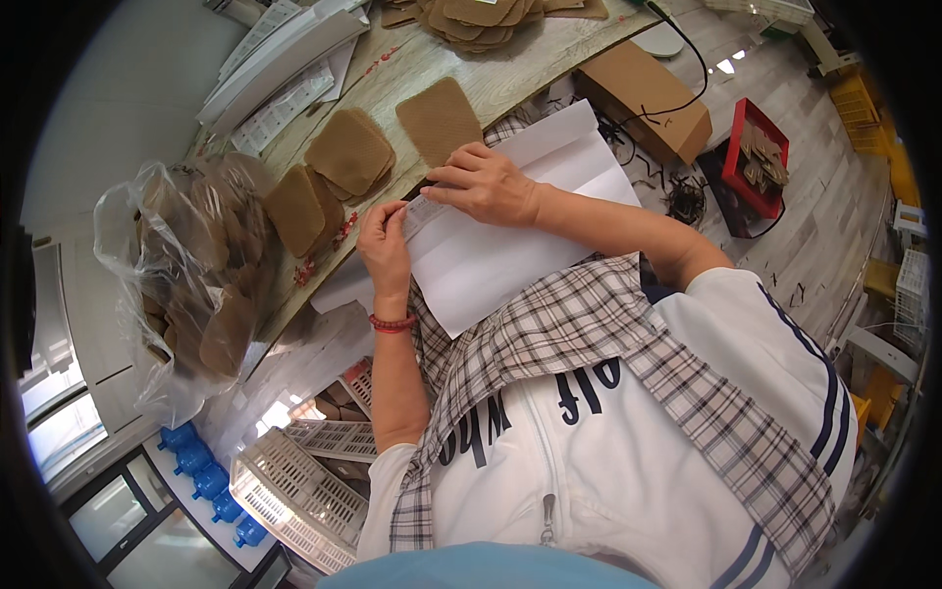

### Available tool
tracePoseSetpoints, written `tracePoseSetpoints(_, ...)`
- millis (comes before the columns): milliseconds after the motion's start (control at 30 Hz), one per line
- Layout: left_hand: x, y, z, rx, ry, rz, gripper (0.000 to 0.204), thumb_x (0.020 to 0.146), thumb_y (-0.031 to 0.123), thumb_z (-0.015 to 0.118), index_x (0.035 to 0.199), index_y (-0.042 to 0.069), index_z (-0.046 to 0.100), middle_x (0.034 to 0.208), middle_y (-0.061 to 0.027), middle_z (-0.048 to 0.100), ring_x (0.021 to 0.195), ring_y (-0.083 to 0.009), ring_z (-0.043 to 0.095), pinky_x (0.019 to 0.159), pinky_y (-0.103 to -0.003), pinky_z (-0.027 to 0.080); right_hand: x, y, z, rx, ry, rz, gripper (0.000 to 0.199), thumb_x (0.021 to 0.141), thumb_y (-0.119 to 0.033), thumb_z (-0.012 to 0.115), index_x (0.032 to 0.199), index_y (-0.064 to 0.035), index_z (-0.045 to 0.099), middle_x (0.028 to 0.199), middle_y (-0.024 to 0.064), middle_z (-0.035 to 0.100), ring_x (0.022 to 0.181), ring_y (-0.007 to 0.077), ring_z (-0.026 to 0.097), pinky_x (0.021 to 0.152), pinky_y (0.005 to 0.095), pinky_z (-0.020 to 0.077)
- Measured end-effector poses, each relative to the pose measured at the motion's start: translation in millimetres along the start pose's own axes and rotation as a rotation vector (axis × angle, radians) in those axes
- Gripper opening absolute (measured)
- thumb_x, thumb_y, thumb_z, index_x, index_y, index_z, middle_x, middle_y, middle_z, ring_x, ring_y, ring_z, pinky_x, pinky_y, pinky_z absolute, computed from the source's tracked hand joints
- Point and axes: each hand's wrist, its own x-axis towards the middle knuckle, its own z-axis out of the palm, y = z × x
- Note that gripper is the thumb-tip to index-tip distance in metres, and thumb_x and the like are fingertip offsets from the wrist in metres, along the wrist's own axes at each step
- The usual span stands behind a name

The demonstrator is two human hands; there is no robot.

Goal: The person repeatedly peels small white labels from a roll and sticks them onto brown square pads on a table. The person handles the pads and labels by hand, placing each labeled pad into a growing stack.

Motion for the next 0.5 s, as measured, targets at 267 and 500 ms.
tracePoseSetpoints(267,9,-5,-2,0.071,-0.019,0.002,0.010,0.090,-0.001,0.060,0.094,-0.002,0.069,0.087,-0.0103,0.065,0.083,-0.0207,0.061,0.076,-0.032,0.048,1,-7,16,0.165,0.054,0.253,0.020,0.073,-0.014,0.079,0.092,-0.0169,0.074,0.105,-0.0003,0.068,0.094,0.0200,0.061,0.091,0.0361,0.0473)
tracePoseSetpoints(500,13,0,-9,0.010,-0.074,-0.114,0.014,0.088,-0.006,0.060,0.095,-0.002,0.071,0.086,-0.0115,0.064,0.083,-0.0249,0.062,0.075,-0.033,0.048,2,-15,12,0.356,0.061,0.294,0.015,0.075,-0.007,0.079,0.084,-0.0163,0.073,0.102,-0.0012,0.065,0.099,0.0246,0.059,0.098,0.0432,0.0464)
